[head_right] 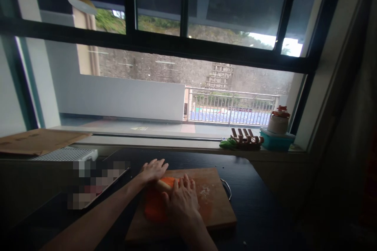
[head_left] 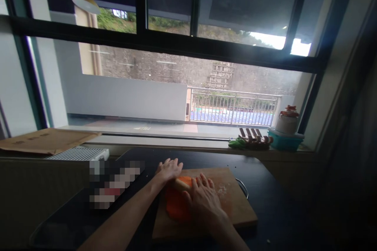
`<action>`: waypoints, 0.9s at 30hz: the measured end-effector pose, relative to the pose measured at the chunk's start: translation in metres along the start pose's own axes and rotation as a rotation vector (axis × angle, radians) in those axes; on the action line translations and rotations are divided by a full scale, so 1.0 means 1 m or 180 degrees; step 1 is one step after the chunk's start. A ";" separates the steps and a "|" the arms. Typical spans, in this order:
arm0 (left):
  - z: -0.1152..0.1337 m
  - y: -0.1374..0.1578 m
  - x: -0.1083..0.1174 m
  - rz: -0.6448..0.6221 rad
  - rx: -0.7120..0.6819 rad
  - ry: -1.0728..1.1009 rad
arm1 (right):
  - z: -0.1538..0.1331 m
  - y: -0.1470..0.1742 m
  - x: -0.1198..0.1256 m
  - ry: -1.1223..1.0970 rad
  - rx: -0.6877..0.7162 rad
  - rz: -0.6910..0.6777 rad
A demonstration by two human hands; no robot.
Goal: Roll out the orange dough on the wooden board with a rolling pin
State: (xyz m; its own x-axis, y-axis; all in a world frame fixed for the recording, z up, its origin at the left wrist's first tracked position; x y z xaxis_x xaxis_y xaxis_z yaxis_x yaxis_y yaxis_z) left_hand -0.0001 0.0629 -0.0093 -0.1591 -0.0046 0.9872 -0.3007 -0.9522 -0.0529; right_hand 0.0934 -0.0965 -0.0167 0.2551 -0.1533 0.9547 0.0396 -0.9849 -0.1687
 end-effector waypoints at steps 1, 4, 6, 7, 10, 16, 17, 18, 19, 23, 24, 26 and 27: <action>-0.002 0.007 -0.001 -0.0026 -0.0047 -0.0001 | -0.006 0.006 -0.003 -0.0008 -0.0033 0.0014; -0.015 0.026 -0.001 -0.0154 -0.0144 -0.0015 | -0.024 0.020 -0.015 -0.0002 -0.0002 0.0085; -0.025 0.036 -0.001 -0.0270 -0.0197 -0.0029 | -0.033 0.026 -0.017 -0.0006 0.0093 0.0067; -0.029 0.038 -0.001 -0.0320 -0.0211 -0.0028 | -0.036 0.027 -0.016 -0.0028 0.0143 0.0039; -0.031 0.037 -0.003 -0.0395 -0.0228 0.0008 | -0.035 0.021 -0.002 -0.0167 0.0339 -0.0095; -0.001 0.006 -0.003 -0.0075 -0.0222 0.0164 | -0.003 -0.006 0.010 -0.0041 0.0434 -0.0149; 0.005 0.002 -0.003 -0.0020 -0.0216 0.0188 | 0.003 -0.008 0.008 0.0021 0.0385 -0.0061; 0.009 -0.002 -0.002 0.0021 -0.0217 0.0211 | 0.007 -0.008 0.005 0.0091 0.0331 0.0050; 0.012 -0.004 -0.002 0.0045 -0.0223 0.0230 | 0.009 -0.007 0.002 0.0163 0.0288 0.0171; 0.005 0.006 -0.001 -0.0007 -0.0283 0.0271 | -0.002 0.006 -0.009 0.0320 0.0350 0.0390; 0.000 0.012 -0.001 -0.0058 -0.0300 0.0274 | -0.009 0.011 -0.013 0.0312 0.0421 0.0406; -0.015 0.027 -0.002 -0.0177 -0.0328 0.0277 | -0.023 0.021 -0.018 0.0281 0.0550 0.0500; -0.022 0.035 -0.003 -0.0228 -0.0339 0.0279 | -0.029 0.025 -0.020 0.0264 0.0599 0.0555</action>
State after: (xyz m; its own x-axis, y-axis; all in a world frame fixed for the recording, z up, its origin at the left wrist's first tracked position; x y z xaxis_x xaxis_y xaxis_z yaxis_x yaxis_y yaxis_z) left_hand -0.0311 0.0365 -0.0173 -0.2137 0.0933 0.9724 -0.4116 -0.9114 -0.0030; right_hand 0.0614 -0.1208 -0.0335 0.1942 -0.3329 0.9227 0.1829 -0.9119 -0.3675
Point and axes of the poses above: each hand's wrist, its own y-axis away from the middle knuckle, its own x-axis out of the back of the hand, z = x × y, the point moved 4 cm from there along -y, towards the middle knuckle, and after that the axes turned 8 degrees about x, right-handed, at the moved point
